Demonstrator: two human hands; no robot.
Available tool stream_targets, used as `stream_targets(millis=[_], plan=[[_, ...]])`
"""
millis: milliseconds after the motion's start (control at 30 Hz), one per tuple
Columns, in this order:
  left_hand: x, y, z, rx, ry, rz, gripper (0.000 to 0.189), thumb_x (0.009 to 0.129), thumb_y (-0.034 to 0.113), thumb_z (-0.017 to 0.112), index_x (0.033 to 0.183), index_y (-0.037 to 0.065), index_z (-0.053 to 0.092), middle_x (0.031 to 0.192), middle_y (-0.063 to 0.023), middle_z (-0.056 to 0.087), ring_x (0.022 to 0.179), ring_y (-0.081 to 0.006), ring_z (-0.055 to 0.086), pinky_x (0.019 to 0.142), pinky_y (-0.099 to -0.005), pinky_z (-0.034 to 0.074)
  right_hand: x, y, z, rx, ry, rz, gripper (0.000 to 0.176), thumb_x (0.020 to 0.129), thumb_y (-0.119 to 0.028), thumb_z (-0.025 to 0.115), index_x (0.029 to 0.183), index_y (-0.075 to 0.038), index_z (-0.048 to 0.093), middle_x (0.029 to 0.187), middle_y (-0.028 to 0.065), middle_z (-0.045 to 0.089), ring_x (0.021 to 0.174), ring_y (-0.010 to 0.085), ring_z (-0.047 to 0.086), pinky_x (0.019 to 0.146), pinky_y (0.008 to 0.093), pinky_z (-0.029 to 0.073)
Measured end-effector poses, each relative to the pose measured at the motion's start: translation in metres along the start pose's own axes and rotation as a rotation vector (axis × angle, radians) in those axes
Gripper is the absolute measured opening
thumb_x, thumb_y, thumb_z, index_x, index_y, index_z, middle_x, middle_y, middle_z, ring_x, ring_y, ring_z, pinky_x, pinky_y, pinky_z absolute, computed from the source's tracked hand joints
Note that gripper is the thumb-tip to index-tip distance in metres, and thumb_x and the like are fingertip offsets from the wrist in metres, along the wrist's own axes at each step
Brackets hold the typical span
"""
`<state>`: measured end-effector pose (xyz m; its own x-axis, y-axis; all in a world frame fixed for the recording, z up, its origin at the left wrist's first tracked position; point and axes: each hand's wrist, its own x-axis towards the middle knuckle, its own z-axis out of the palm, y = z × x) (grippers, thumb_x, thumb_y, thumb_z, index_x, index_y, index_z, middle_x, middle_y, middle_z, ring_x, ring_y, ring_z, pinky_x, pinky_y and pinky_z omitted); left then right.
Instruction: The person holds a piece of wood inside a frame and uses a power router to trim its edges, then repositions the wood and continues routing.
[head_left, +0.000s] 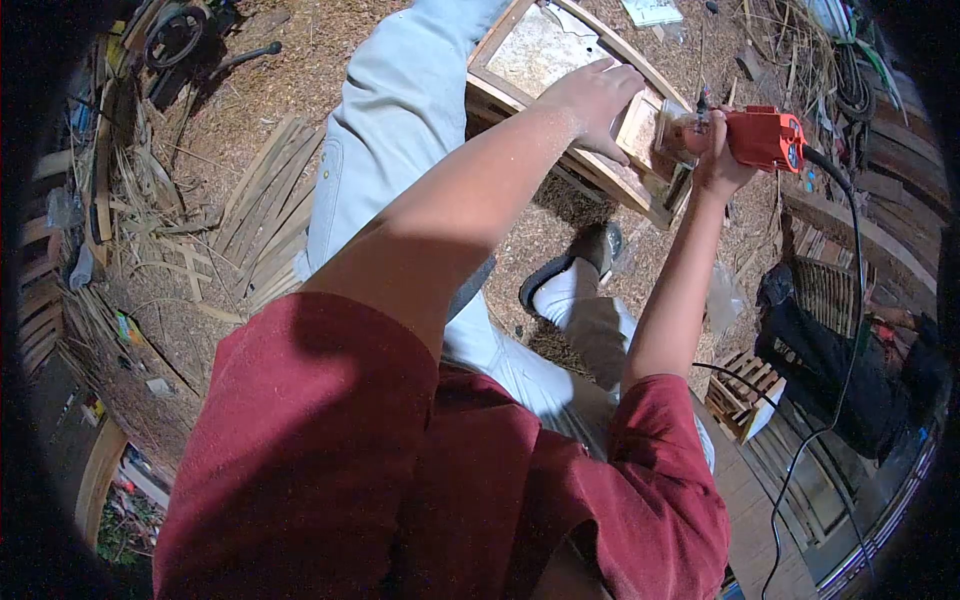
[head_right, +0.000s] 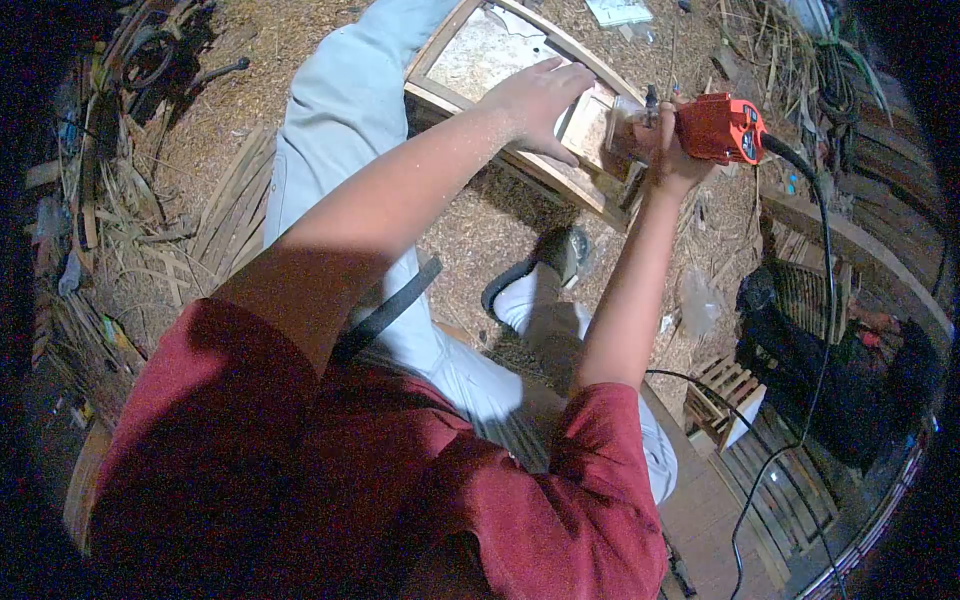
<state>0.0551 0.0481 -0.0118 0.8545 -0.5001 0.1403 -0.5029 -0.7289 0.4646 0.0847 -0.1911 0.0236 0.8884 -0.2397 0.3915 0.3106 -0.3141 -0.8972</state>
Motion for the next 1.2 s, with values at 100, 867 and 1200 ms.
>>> stream_targets(millis=[100, 867, 1200], plan=[[0.000, 0.001, 0.000, 0.012, -0.025, -0.010, 0.129, 0.065, 0.074, 0.085, 0.159, 0.000, 0.037, 0.164, -0.0148, 0.043, 0.156, -0.0255, 0.035, 0.133, -0.0410, 0.021, 0.000, -0.002, -0.002, -0.060, -0.003, 0.005, 0.039, 0.083, -0.012, 0.087, 0.114, 0.002, 0.066, 0.105, 0.0110, 0.075, 0.093, 0.0223, 0.072, 0.090, 0.0381, 0.057], [-0.002, 0.000, -0.001, 0.008, 0.037, 0.024, 0.122, 0.067, 0.071, 0.084, 0.154, -0.002, 0.040, 0.158, -0.0186, 0.047, 0.153, -0.0288, 0.040, 0.132, -0.0425, 0.024, -0.005, 0.011, -0.024, -0.323, -0.066, -0.080, 0.037, 0.084, -0.009, 0.086, 0.113, 0.001, 0.066, 0.105, 0.0107, 0.076, 0.095, 0.0213, 0.072, 0.093, 0.0373, 0.056], [0.000, -0.001, 0.004, 0.024, 0.059, 0.023, 0.120, 0.068, 0.070, 0.085, 0.153, -0.002, 0.040, 0.157, -0.0182, 0.048, 0.153, -0.0291, 0.040, 0.132, -0.0431, 0.024, -0.014, -0.003, -0.020, -0.220, -0.043, -0.020, 0.043, 0.085, -0.008, 0.084, 0.120, 0.001, 0.062, 0.108, 0.0118, 0.075, 0.099, 0.0225, 0.072, 0.096, 0.0391, 0.056]])
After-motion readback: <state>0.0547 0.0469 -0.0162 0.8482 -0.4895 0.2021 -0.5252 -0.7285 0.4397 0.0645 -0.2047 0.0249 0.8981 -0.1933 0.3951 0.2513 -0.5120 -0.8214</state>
